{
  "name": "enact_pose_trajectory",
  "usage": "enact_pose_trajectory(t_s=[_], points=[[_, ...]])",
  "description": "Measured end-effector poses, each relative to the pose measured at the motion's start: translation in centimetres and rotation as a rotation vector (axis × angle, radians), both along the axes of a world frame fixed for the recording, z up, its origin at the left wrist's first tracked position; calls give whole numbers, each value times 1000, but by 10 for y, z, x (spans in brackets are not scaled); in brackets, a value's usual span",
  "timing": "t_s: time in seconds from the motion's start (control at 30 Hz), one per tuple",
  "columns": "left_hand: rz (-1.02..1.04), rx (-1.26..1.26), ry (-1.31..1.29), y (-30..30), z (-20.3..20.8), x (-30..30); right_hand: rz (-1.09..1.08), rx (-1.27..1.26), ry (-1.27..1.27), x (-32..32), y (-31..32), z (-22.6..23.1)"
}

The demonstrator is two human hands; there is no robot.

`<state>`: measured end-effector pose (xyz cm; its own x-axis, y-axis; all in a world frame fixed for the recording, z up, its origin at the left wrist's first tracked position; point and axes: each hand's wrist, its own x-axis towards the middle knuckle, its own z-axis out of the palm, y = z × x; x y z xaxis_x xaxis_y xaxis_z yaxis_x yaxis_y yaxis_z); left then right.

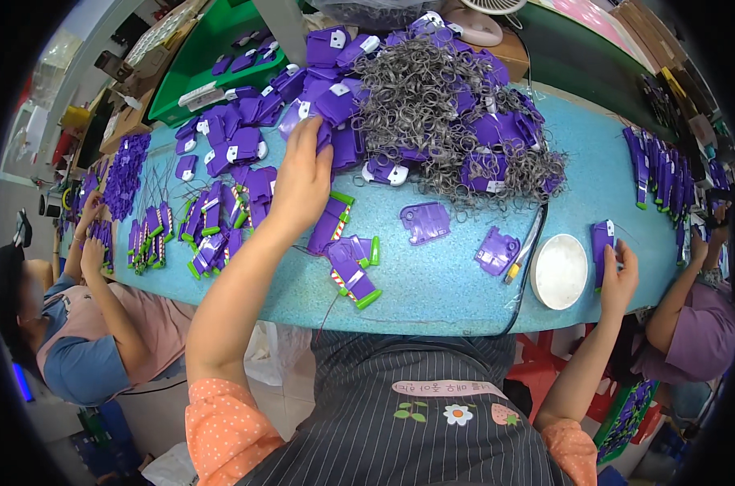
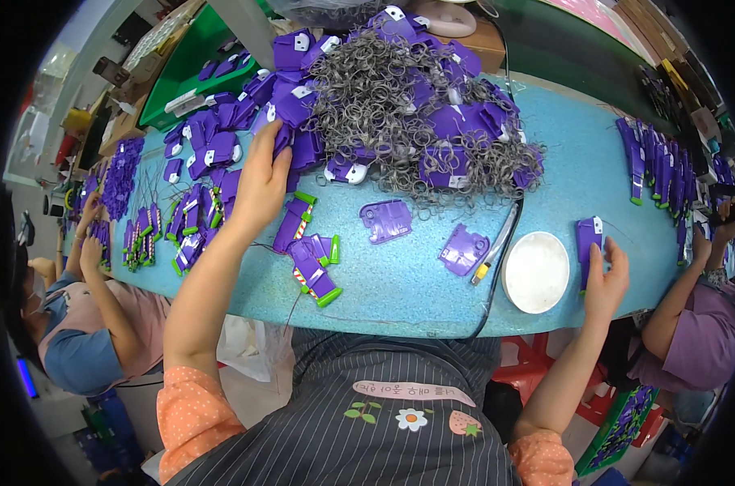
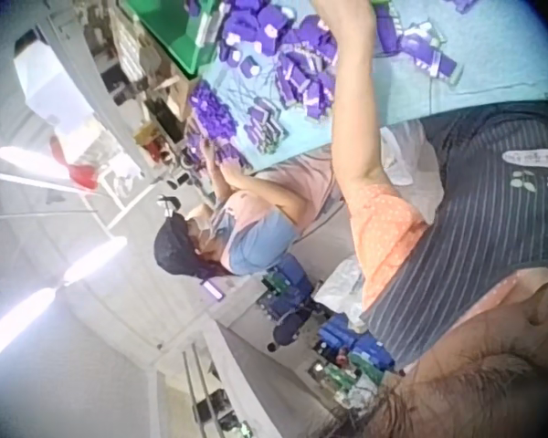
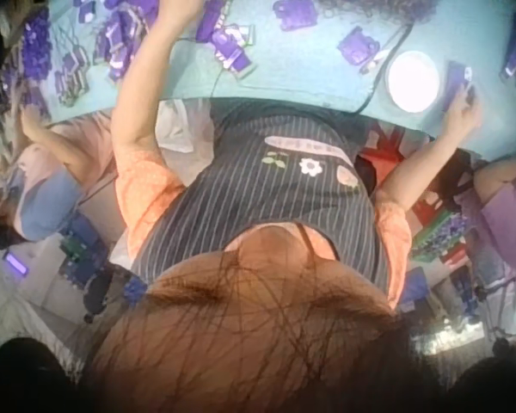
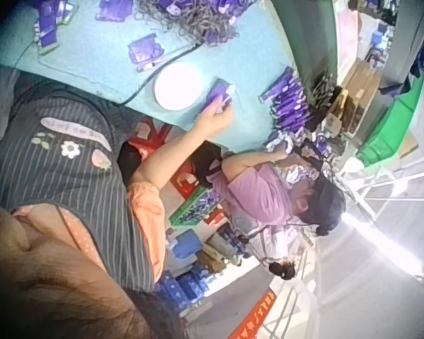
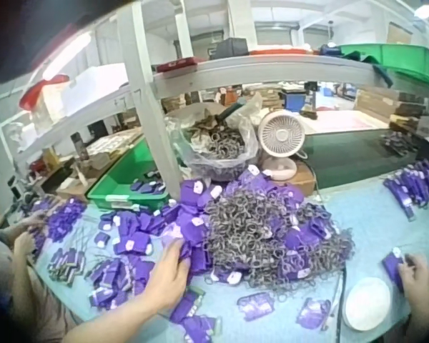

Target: The person assembles purple plastic toy components by hand. They pick up a purple plastic body, insert a white plastic piece, and attach a grey metal spring, repeating this process for multiple units on a light blue table.

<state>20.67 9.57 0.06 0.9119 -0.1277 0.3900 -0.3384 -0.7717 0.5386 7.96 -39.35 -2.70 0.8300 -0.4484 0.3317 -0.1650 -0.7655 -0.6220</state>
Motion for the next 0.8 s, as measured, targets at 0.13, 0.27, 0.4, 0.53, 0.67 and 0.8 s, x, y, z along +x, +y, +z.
enact_pose_trajectory(t_s=[0.13,0.27,0.4,0.53,0.67,0.8], points=[[49,178,-7,-18,8,-42,79,-179,-166,-9,82,50],[-206,309,-392,-33,33,-78,504,10,-232,-30,163,79],[-629,251,-465,-53,39,-121,862,339,103,-17,216,104],[-724,174,-432,-49,31,-147,1200,212,308,-4,225,83],[-489,-473,209,-43,32,-161,1108,272,251,-10,236,69],[-433,-1029,766,-47,9,-180,1005,110,177,-22,248,58]])
